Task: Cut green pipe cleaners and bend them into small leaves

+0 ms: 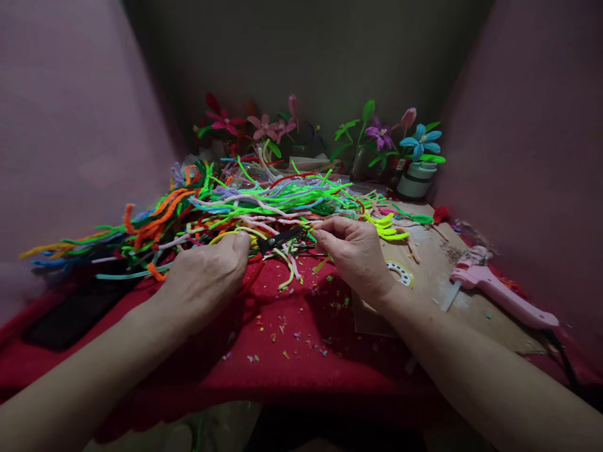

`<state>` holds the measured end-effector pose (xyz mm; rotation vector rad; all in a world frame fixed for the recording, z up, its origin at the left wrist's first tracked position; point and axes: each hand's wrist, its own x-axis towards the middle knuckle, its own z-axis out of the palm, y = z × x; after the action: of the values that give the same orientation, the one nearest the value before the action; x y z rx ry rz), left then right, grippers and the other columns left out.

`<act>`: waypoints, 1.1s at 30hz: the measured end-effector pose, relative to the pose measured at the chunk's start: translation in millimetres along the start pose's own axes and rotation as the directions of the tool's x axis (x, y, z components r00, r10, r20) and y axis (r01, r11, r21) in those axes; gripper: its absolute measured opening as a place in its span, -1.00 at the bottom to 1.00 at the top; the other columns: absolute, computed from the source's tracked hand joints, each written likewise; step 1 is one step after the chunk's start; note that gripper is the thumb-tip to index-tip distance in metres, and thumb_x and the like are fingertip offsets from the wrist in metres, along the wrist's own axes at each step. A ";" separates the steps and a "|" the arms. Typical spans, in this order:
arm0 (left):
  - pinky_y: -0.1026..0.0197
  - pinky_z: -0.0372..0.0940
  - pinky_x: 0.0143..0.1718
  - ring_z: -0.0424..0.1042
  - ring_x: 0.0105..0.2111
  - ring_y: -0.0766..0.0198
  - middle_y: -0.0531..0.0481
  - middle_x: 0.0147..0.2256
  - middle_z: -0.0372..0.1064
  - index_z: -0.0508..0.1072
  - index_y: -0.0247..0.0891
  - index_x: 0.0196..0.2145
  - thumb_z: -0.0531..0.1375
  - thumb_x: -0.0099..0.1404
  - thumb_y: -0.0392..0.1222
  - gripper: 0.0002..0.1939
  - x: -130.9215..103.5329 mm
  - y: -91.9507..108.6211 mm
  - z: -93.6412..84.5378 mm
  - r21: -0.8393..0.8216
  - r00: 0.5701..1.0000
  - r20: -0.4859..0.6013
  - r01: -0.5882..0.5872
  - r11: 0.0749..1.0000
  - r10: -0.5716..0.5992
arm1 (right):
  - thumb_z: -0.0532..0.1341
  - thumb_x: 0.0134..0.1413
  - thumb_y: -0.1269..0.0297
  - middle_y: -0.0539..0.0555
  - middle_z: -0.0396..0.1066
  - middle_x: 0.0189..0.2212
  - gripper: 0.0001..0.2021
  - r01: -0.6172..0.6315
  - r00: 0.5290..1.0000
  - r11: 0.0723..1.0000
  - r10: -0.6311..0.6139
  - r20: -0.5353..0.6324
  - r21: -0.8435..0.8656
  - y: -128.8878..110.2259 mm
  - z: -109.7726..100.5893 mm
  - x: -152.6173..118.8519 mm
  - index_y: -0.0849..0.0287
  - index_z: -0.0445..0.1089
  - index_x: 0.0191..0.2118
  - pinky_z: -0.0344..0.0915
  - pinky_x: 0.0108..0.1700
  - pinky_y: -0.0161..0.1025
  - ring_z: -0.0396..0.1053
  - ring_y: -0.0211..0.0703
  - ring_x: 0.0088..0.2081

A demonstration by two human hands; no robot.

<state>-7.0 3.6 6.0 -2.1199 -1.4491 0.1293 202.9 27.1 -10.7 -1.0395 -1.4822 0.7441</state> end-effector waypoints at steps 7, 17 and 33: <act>0.26 -0.08 -0.64 0.36 -0.57 0.19 -0.08 -0.49 0.28 0.31 -0.34 -0.30 -0.17 0.27 -0.43 -0.72 -2.2 3.4 -15.3 0.074 1.000 0.013 -0.024 0.997 0.023 | 0.18 -0.04 0.35 -0.04 0.29 -0.65 -0.88 0.017 1.000 1.000 -0.017 0.007 -0.014 1.4 0.3 -1.3 0.27 0.42 -0.48 0.12 -0.51 -0.33 0.16 -0.37 -0.58; 0.26 -0.13 -0.64 0.36 -0.56 0.16 -0.12 -0.42 0.34 0.30 -0.33 -0.20 -0.16 0.25 -0.45 -0.70 -3.6 1.4 -7.9 -0.032 0.996 0.073 -0.047 0.998 0.049 | 0.19 -0.03 0.37 -0.07 0.25 -0.67 -0.88 0.012 1.000 1.000 -0.011 0.015 -0.017 1.1 0.6 -1.7 0.25 0.40 -0.51 0.07 -0.52 -0.34 0.10 -0.40 -0.59; 0.22 -0.05 -0.54 0.29 -0.51 0.24 -0.11 -0.39 0.38 0.33 -0.26 -0.34 -0.05 0.29 -0.20 -0.81 9.2 -10.3 16.0 -0.369 0.966 0.190 -0.098 0.924 0.178 | 0.18 -0.01 0.36 -0.02 0.38 -0.58 -0.90 0.109 0.990 0.994 -0.107 -0.095 0.012 3.8 -4.8 5.5 0.20 0.43 -0.46 0.25 -0.43 -0.30 0.29 -0.31 -0.52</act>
<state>-17.8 20.7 -0.2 -2.5764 -1.5389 0.1701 208.4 33.1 -10.9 -0.9610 -1.4365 0.6212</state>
